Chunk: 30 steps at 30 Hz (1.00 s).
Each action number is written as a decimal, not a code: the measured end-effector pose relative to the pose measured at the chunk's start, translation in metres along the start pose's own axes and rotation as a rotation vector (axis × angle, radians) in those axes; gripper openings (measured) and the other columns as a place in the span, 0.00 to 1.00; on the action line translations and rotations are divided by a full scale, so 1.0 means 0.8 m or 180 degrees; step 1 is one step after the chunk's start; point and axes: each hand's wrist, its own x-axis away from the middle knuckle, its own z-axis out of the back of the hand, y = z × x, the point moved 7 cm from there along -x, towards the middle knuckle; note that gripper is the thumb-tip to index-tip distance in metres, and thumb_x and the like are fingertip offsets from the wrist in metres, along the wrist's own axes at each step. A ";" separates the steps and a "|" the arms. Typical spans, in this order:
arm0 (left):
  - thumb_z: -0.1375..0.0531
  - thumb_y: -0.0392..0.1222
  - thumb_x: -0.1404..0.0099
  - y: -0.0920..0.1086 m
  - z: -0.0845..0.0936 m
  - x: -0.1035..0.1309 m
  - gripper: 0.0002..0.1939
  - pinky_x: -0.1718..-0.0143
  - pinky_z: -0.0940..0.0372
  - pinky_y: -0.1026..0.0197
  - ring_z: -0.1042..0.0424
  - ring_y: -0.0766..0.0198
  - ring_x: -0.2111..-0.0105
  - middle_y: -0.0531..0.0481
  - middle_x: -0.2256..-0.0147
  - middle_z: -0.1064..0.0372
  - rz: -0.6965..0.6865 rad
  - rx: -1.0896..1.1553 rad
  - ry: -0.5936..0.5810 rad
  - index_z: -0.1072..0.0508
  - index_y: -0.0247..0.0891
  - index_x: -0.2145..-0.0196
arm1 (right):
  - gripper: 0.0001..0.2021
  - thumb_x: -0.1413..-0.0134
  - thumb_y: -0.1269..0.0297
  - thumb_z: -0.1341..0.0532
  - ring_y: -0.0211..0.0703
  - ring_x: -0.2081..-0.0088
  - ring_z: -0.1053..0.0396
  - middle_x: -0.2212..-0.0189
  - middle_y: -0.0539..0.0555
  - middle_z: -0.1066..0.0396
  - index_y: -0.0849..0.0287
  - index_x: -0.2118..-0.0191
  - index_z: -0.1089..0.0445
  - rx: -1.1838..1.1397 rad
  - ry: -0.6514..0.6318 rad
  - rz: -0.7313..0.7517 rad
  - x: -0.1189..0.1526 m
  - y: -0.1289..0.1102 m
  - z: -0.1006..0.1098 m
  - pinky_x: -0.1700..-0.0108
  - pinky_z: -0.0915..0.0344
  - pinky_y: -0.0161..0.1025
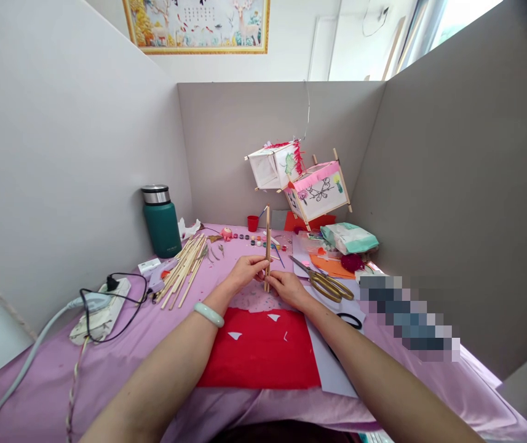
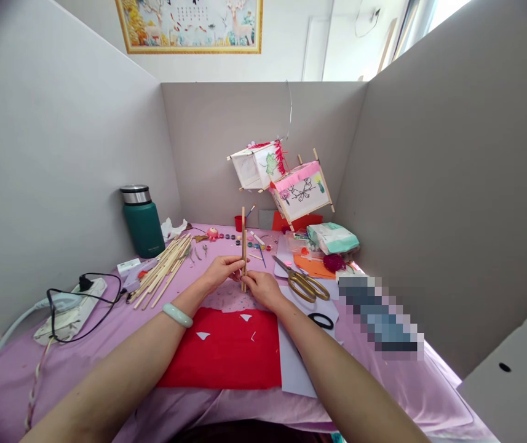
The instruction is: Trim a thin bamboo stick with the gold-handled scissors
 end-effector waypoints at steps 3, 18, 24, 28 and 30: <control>0.40 0.45 0.46 0.000 0.000 0.000 0.18 0.77 0.40 0.68 0.38 0.72 0.81 0.55 0.82 0.37 -0.0020 0.0029 -0.0001 0.26 0.32 0.61 | 0.14 0.42 0.62 0.49 0.36 0.75 0.38 0.77 0.51 0.31 0.61 0.71 0.29 0.0040 -0.0005 -0.0006 0.000 0.000 0.000 0.73 0.47 0.31; 0.37 0.46 0.51 0.000 0.005 -0.002 0.14 0.78 0.41 0.67 0.40 0.73 0.82 0.53 0.80 0.34 -0.0057 0.0062 0.0105 0.25 0.31 0.70 | 0.15 0.42 0.61 0.50 0.36 0.77 0.39 0.81 0.49 0.34 0.61 0.74 0.31 -0.0054 -0.0054 0.0029 0.001 -0.004 0.002 0.73 0.48 0.31; 0.38 0.44 0.51 0.001 0.003 0.000 0.15 0.78 0.42 0.68 0.39 0.73 0.82 0.54 0.81 0.35 -0.0053 0.0088 0.0040 0.25 0.31 0.66 | 0.15 0.41 0.61 0.51 0.35 0.77 0.39 0.79 0.50 0.32 0.61 0.70 0.29 -0.0091 -0.0064 0.0019 0.000 0.000 -0.002 0.73 0.47 0.31; 0.38 0.45 0.51 0.002 0.002 -0.001 0.15 0.78 0.41 0.68 0.39 0.73 0.82 0.54 0.81 0.35 -0.0074 0.0044 0.0018 0.25 0.31 0.68 | 0.16 0.41 0.60 0.51 0.35 0.76 0.38 0.77 0.50 0.31 0.61 0.66 0.28 -0.0100 -0.0123 -0.0011 -0.002 0.005 -0.005 0.73 0.46 0.31; 0.38 0.45 0.51 0.003 0.002 -0.002 0.14 0.78 0.41 0.68 0.39 0.73 0.81 0.54 0.81 0.35 -0.0110 0.0019 0.0003 0.25 0.31 0.70 | 0.16 0.41 0.60 0.52 0.35 0.77 0.38 0.77 0.50 0.31 0.61 0.65 0.29 -0.0115 -0.0136 -0.0027 -0.002 0.006 -0.005 0.73 0.46 0.31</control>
